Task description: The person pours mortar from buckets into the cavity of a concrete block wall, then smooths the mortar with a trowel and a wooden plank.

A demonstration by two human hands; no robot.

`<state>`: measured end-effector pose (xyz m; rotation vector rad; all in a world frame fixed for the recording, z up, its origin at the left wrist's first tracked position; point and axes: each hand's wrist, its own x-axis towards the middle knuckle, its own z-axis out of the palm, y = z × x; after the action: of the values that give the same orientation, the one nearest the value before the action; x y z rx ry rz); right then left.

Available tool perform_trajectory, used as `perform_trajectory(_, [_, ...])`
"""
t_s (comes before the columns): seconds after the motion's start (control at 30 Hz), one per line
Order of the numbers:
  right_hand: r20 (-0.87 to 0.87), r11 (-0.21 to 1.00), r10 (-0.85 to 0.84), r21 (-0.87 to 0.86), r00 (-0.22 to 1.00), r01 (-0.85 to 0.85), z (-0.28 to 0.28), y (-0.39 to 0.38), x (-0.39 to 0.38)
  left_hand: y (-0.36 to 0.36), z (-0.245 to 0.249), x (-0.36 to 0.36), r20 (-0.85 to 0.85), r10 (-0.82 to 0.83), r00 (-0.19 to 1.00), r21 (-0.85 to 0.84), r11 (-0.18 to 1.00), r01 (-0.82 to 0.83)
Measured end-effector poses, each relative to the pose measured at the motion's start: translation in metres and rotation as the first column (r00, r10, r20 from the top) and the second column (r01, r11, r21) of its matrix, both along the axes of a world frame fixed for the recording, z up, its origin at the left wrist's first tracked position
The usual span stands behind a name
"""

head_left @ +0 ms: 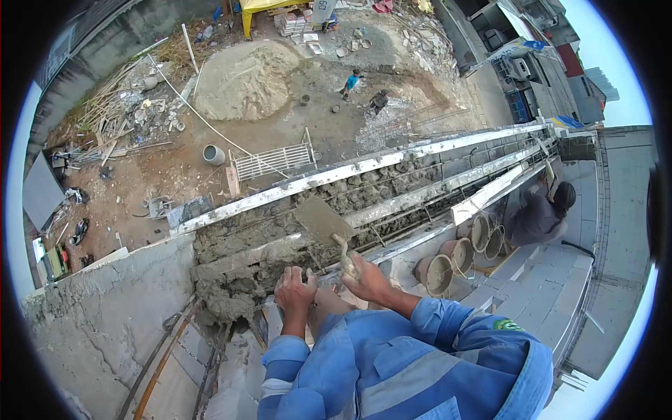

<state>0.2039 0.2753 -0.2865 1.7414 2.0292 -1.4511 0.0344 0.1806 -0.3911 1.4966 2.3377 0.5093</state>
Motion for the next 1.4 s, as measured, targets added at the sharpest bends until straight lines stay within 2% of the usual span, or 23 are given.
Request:
perform_trajectory(0.07, [0.007, 0.992, -0.08, 0.102, 0.997, 0.079, -0.021, -0.006, 0.02, -0.002, -0.005, 0.002, 0.03, 0.0, 1.0, -0.038, 0.999, 0.001])
perform_trajectory(0.13, [-0.022, 0.997, -0.065, 0.033, 0.998, 0.066, -0.036, -0.012, 0.021, -0.001, -0.004, 0.0, -0.014, -0.022, 1.0, 0.068, 0.997, 0.023])
perform_trajectory(0.17, [-0.026, 0.986, -0.111, -0.126, 0.993, 0.107, -0.034, -0.011, 0.01, -0.002, -0.003, -0.001, -0.006, -0.037, 0.999, 0.085, 0.996, 0.038])
perform_trajectory(0.27, [-0.032, 0.997, 0.039, -0.064, 0.999, -0.041, -0.032, 0.001, -0.012, -0.004, -0.008, -0.002, -0.033, -0.069, 0.997, 0.17, 0.983, 0.074])
perform_trajectory(0.33, [-0.1, 0.973, 0.229, 0.017, 0.968, -0.229, -0.026, 0.012, -0.012, -0.003, -0.005, -0.003, -0.019, -0.063, 0.998, 0.166, 0.984, 0.065])
perform_trajectory(0.47, [-0.107, 0.993, 0.113, 0.027, 0.988, -0.111, -0.031, -0.007, -0.025, -0.006, -0.006, -0.004, 0.001, -0.088, 0.996, 0.215, 0.973, 0.086])
perform_trajectory(0.53, [-0.015, 0.916, 0.4, 0.052, 0.917, -0.399, -0.049, -0.012, -0.034, -0.006, -0.006, -0.005, -0.005, -0.083, 0.997, 0.238, 0.968, 0.082])
perform_trajectory(0.6, [0.011, 0.895, 0.441, 0.075, 0.898, -0.44, -0.037, -0.001, -0.043, -0.01, 0.0, -0.011, -0.037, -0.15, 0.988, 0.333, 0.93, 0.154])
perform_trajectory(0.63, [0.039, 0.88, 0.466, 0.085, 0.884, -0.468, -0.032, 0.0, -0.044, -0.017, 0.005, -0.008, -0.04, -0.131, 0.991, 0.33, 0.934, 0.137])
perform_trajectory(0.67, [0.045, 0.876, 0.416, 0.249, 0.908, -0.414, -0.05, -0.005, -0.035, -0.022, 0.018, -0.004, -0.017, -0.086, 0.996, 0.388, 0.918, 0.086])
perform_trajectory(0.7, [0.033, 0.864, 0.444, 0.249, 0.895, -0.438, -0.048, 0.0, -0.033, -0.029, 0.027, -0.001, -0.001, -0.037, 0.999, 0.442, 0.897, 0.033])
perform_trajectory(0.77, [0.116, 0.764, 0.612, 0.172, 0.782, -0.623, -0.043, 0.004, -0.034, -0.054, 0.037, 0.012, 0.037, 0.056, 0.998, 0.442, 0.894, -0.066])
perform_trajectory(0.8, [0.221, 0.661, 0.716, 0.092, 0.662, -0.745, -0.024, 0.009, -0.039, -0.068, 0.041, 0.018, 0.074, 0.143, 0.987, 0.412, 0.897, -0.161])
perform_trajectory(0.87, [0.23, 0.659, 0.709, 0.119, 0.666, -0.743, -0.016, 0.0, -0.046, -0.089, 0.041, 0.024, 0.141, 0.287, 0.947, 0.412, 0.853, -0.32])
perform_trajectory(0.9, [0.255, 0.668, 0.689, 0.139, 0.678, -0.731, -0.013, -0.003, -0.046, -0.101, 0.044, 0.024, 0.136, 0.295, 0.946, 0.419, 0.848, -0.325])
perform_trajectory(0.93, [0.166, 0.676, 0.669, 0.266, 0.724, -0.687, -0.023, -0.01, -0.044, -0.113, 0.047, 0.022, 0.148, 0.34, 0.929, 0.412, 0.832, -0.371])
perform_trajectory(0.97, [0.165, 0.667, 0.677, 0.274, 0.717, -0.693, -0.018, -0.013, -0.049, -0.125, 0.052, 0.02, 0.161, 0.385, 0.909, 0.399, 0.817, -0.416])
perform_trajectory(1.03, [0.103, 0.564, 0.777, 0.327, 0.621, -0.759, 0.001, -0.025, -0.061, -0.142, 0.076, 0.018, 0.186, 0.447, 0.875, 0.37, 0.793, -0.484])
perform_trajectory(1.07, [0.143, 0.489, 0.829, 0.284, 0.541, -0.824, 0.01, -0.03, -0.067, -0.148, 0.089, 0.016, 0.215, 0.5, 0.839, 0.337, 0.768, -0.544])
perform_trajectory(1.1, [0.144, 0.486, 0.829, 0.293, 0.54, -0.824, 0.011, -0.034, -0.073, -0.153, 0.095, 0.015, 0.213, 0.5, 0.839, 0.346, 0.765, -0.544])
perform_trajectory(1.17, [0.178, 0.338, 0.905, 0.245, 0.385, -0.909, 0.01, -0.04, -0.085, -0.162, 0.104, 0.015, 0.25, 0.559, 0.79, 0.342, 0.713, -0.612])
perform_trajectory(1.23, [0.209, 0.317, 0.902, 0.273, 0.378, -0.908, -0.03, -0.047, -0.098, -0.164, 0.112, 0.016, 0.269, 0.564, 0.78, 0.357, 0.694, -0.625])
perform_trajectory(1.4, [0.266, 0.253, 0.907, 0.279, 0.328, -0.926, -0.003, -0.047, -0.11, -0.16, 0.129, 0.015, 0.373, 0.517, 0.771, 0.305, 0.716, -0.628])
